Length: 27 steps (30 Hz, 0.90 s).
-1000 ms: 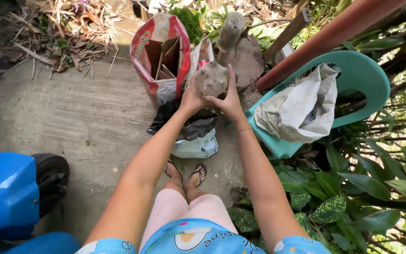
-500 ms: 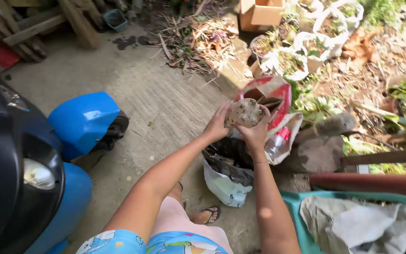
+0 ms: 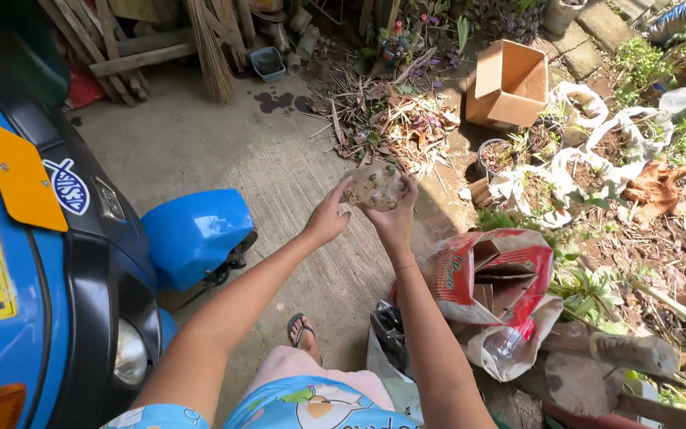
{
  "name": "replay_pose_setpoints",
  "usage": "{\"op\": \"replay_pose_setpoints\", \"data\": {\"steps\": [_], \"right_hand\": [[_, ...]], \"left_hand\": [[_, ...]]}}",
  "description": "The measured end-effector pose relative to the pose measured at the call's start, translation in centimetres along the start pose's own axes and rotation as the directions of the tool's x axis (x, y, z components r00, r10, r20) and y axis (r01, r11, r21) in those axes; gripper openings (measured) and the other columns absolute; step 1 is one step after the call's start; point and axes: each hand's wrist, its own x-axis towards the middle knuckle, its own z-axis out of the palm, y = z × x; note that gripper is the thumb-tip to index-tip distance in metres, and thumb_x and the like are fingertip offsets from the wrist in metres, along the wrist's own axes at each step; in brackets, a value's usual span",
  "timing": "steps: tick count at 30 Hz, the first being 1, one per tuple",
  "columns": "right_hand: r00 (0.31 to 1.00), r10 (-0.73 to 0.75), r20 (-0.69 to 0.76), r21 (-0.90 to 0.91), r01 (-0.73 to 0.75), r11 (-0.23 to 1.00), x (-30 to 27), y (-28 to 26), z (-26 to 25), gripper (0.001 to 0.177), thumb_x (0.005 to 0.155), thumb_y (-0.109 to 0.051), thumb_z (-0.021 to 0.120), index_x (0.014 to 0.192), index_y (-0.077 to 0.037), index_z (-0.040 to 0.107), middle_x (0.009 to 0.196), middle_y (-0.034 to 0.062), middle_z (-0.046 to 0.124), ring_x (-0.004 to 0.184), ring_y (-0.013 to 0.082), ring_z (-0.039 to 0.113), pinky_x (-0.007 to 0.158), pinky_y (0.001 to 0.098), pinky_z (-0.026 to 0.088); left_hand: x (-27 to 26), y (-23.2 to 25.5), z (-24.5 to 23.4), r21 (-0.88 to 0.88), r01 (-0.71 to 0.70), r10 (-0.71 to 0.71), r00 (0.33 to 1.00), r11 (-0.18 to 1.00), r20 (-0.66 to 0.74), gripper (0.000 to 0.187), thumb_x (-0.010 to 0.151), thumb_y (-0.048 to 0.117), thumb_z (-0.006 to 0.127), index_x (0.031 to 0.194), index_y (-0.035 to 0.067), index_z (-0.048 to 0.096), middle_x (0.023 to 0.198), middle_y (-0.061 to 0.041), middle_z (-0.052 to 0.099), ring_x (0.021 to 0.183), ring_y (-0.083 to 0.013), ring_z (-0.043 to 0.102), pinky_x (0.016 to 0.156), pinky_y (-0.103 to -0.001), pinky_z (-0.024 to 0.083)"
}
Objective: Collecting plastic bottles, trash, and stones from a cluttered outdoor area and organizing them into bags and boxes.
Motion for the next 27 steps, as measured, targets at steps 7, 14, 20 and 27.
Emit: {"op": "replay_pose_setpoints", "data": {"steps": [7, 14, 20, 27], "right_hand": [[0.998, -0.044, 0.041, 0.046, 0.042, 0.998, 7.9, -0.2, 8.6, 0.099, 0.067, -0.022, 0.094, 0.144, -0.007, 0.035, 0.133, 0.0176, 0.056, 0.122, 0.0304, 0.06, 0.104, 0.0421, 0.05], [0.991, -0.023, 0.129, 0.053, 0.017, 0.998, 17.6, 1.7, 15.0, 0.1, 0.065, -0.025, 0.092, 0.146, -0.007, 0.037, 0.134, 0.0185, 0.055, 0.122, 0.0317, 0.06, 0.104, 0.0407, 0.05], [0.982, -0.069, 0.176, 0.058, 0.06, 0.997, 30.1, 4.6, 21.7, 0.101, 0.064, -0.026, 0.091, 0.147, -0.004, 0.037, 0.134, 0.0187, 0.055, 0.124, 0.0326, 0.059, 0.106, 0.041, 0.048], [0.952, -0.123, 0.28, 0.088, 0.102, 0.991, 45.3, 7.6, 28.5, 0.102, 0.065, -0.025, 0.091, 0.149, -0.005, 0.036, 0.139, 0.0187, 0.051, 0.128, 0.0316, 0.056, 0.106, 0.0395, 0.047]], "left_hand": [[7.7, -3.4, -7.2, -0.031, -0.161, 0.157, 0.984, 0.987, -0.083, 0.085, 0.084, -0.001, 0.065, 0.16, 0.015, 0.031, 0.148, -0.019, 0.055, 0.13, -0.0317, 0.06, 0.105, -0.042, 0.049], [16.8, -4.6, -12.2, -0.039, 0.005, -0.01, 0.991, 0.999, -0.131, 0.083, 0.082, 0.0, 0.064, 0.157, 0.017, 0.031, 0.154, -0.012, 0.048, 0.129, -0.0261, 0.06, 0.093, -0.04, 0.056], [29.0, -7.5, -16.8, 0.003, -0.028, 0.028, 0.98, 1.0, -0.195, 0.084, 0.083, 0.0, 0.064, 0.158, 0.016, 0.032, 0.154, -0.012, 0.049, 0.126, -0.0274, 0.063, 0.1, -0.04, 0.051], [43.5, -10.0, -22.1, -0.04, 0.063, -0.071, 0.97, 0.997, -0.231, 0.078, 0.087, 0.002, 0.061, 0.156, 0.016, 0.03, 0.157, -0.011, 0.044, 0.131, -0.0279, 0.057, 0.092, -0.039, 0.055]]}}
